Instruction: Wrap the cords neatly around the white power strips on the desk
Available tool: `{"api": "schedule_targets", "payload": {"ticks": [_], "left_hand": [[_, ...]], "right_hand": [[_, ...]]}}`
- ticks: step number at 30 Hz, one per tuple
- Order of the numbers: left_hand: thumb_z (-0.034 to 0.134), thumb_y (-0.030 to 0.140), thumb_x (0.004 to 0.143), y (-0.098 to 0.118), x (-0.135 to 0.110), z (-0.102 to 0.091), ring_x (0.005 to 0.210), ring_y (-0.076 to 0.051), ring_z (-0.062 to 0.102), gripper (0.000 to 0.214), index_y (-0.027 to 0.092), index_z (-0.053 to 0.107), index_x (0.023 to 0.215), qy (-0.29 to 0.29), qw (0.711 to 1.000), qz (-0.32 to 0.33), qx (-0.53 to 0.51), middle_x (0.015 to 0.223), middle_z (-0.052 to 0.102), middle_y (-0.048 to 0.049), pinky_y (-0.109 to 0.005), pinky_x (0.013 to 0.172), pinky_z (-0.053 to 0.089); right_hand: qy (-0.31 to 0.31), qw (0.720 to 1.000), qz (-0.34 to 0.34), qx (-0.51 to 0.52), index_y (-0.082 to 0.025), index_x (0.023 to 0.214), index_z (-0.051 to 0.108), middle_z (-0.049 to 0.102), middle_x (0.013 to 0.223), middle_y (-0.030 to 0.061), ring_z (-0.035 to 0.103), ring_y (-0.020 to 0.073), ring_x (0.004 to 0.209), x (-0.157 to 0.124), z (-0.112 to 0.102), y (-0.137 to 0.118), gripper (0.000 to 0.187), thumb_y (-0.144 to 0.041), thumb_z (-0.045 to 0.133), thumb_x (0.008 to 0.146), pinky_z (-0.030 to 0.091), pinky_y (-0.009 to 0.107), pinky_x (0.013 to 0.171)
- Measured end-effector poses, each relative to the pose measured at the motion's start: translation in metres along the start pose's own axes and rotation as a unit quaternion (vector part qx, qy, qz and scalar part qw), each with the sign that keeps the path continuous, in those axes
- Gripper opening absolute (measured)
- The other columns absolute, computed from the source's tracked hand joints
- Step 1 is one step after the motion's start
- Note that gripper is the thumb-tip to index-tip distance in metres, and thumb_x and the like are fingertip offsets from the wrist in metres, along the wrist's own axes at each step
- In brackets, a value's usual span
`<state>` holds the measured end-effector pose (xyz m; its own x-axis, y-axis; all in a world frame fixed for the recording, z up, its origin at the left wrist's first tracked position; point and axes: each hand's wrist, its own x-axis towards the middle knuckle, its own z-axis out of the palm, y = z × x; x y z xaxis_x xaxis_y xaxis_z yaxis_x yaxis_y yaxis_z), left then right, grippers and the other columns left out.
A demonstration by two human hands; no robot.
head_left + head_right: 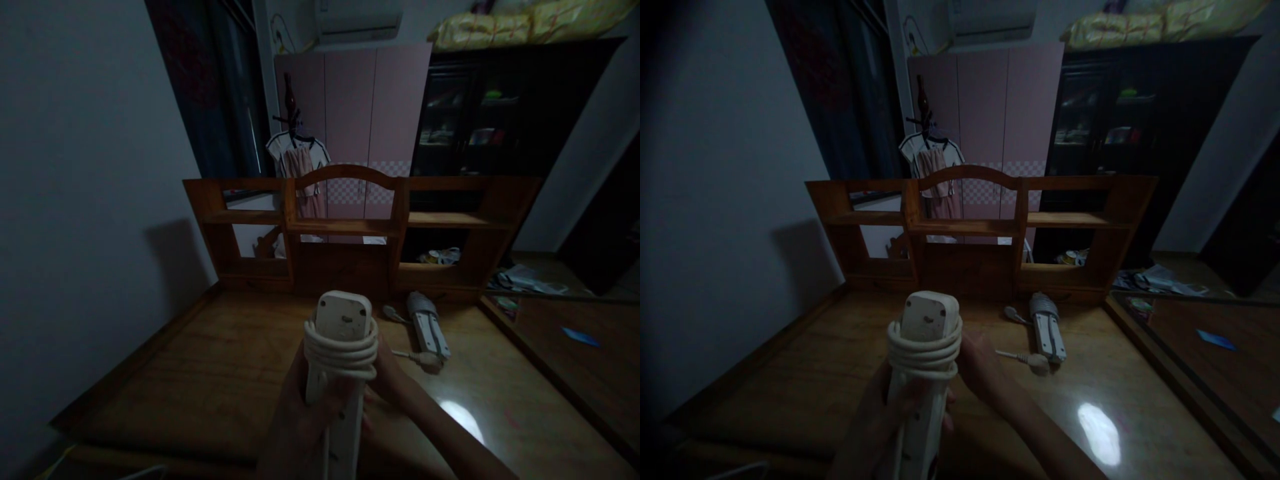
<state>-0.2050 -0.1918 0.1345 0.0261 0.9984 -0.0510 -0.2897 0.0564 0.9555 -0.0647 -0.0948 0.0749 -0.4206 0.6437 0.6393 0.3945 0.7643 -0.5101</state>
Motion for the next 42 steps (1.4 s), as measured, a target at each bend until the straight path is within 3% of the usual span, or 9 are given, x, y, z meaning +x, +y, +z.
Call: {"api": "schedule_targets", "payload": {"ticks": [5,10,14,16,21,26,29,36,42], "left_hand": [[0.075,0.05,0.064,0.003,-0.002,-0.002,0.049,-0.024,0.066,0.077,0.02,0.044,0.127,0.023,1.0,-0.003,-0.007,0.07,0.071,-0.007,-0.028,0.04,0.05],[0.07,0.055,0.067,-0.009,0.014,-0.01,0.045,-0.023,0.064,0.059,0.015,0.058,0.109,0.015,1.0,-0.017,-0.019,0.068,0.071,-0.0088,-0.028,0.039,0.048],[0.067,0.056,0.07,-0.019,0.025,-0.018,0.044,-0.022,0.063,0.054,0.009,0.064,0.096,0.002,1.0,-0.026,0.018,0.057,0.068,-0.0094,-0.027,0.041,0.048],[0.066,0.056,0.071,-0.022,0.027,-0.021,0.045,-0.021,0.063,0.052,0.008,0.065,0.09,0.025,0.999,-0.025,0.027,0.056,0.067,-0.0101,-0.027,0.042,0.048],[0.064,0.056,0.071,-0.025,0.03,-0.026,0.042,-0.018,0.06,0.05,0.009,0.065,0.086,0.058,0.997,-0.051,-0.003,0.059,0.068,-0.01,-0.026,0.04,0.047],[0.068,0.055,0.069,-0.021,0.031,-0.024,0.044,-0.019,0.062,0.05,0.009,0.063,0.09,0.041,0.998,-0.047,0.005,0.064,0.069,-0.0099,-0.026,0.04,0.047],[0.068,0.055,0.069,-0.018,0.03,-0.022,0.043,-0.018,0.061,0.054,0.01,0.063,0.098,0.023,0.999,-0.036,0.026,0.066,0.07,-0.0094,-0.026,0.041,0.048],[0.065,0.056,0.072,-0.018,0.024,-0.022,0.045,-0.021,0.063,0.047,0.011,0.064,0.084,-0.02,0.998,-0.032,0.049,0.055,0.067,-0.0082,-0.027,0.043,0.048],[0.068,0.05,0.07,-0.017,0.018,-0.015,0.052,-0.023,0.065,0.048,0.013,0.06,0.101,-0.018,0.999,-0.012,0.028,0.068,0.069,-0.0078,-0.03,0.045,0.051]], "right_hand": [[-0.005,1.0,-0.018,-0.004,-0.019,0.093,0.057,0.063,0.078,0.0043,0.059,0.0155,0.068,-0.002,-0.021,-0.003,0.015,-0.024,0.043,0.091,0.046,0.024,0.062],[-0.079,0.99,-0.018,-0.12,-0.018,0.097,0.058,0.062,0.087,0.0064,0.059,0.0141,0.074,0.006,-0.045,-0.014,0.022,-0.026,0.037,0.097,0.042,0.023,0.066],[-0.106,0.99,0.02,-0.088,-0.02,0.101,0.06,0.064,0.09,0.0046,0.061,0.0139,0.078,0.011,-0.048,-0.015,0.024,-0.031,0.04,0.097,0.041,0.022,0.068],[-0.111,0.991,0.038,-0.067,-0.019,0.101,0.06,0.064,0.085,0.0033,0.06,0.0134,0.075,0.008,-0.047,-0.017,0.025,-0.034,0.04,0.097,0.04,0.022,0.066],[-0.133,0.987,0.063,-0.057,-0.02,0.12,0.051,0.059,0.076,0.0003,0.055,0.0131,0.067,-0.006,-0.048,-0.024,0.036,-0.042,0.048,0.092,0.038,0.022,0.059],[-0.075,0.989,0.033,-0.126,-0.017,0.112,0.056,0.066,0.086,0.0064,0.061,0.016,0.074,-0.008,-0.043,-0.02,0.04,-0.05,0.051,0.089,0.042,0.025,0.064],[-0.051,0.978,-0.02,-0.201,-0.016,0.11,0.058,0.068,0.091,0.0083,0.064,0.0178,0.078,-0.004,-0.042,-0.019,0.037,-0.047,0.047,0.092,0.043,0.027,0.065],[-0.056,0.923,-0.141,-0.355,-0.02,0.13,0.049,0.059,0.071,0.0018,0.054,0.0117,0.058,-0.006,-0.055,-0.017,0.036,-0.028,0.044,0.096,0.031,0.025,0.049],[-0.04,0.909,-0.17,-0.378,-0.019,0.133,0.045,0.054,0.066,0.0001,0.051,0.012,0.06,-0.011,-0.064,-0.012,0.039,-0.018,0.044,0.093,0.029,0.027,0.051]]}}
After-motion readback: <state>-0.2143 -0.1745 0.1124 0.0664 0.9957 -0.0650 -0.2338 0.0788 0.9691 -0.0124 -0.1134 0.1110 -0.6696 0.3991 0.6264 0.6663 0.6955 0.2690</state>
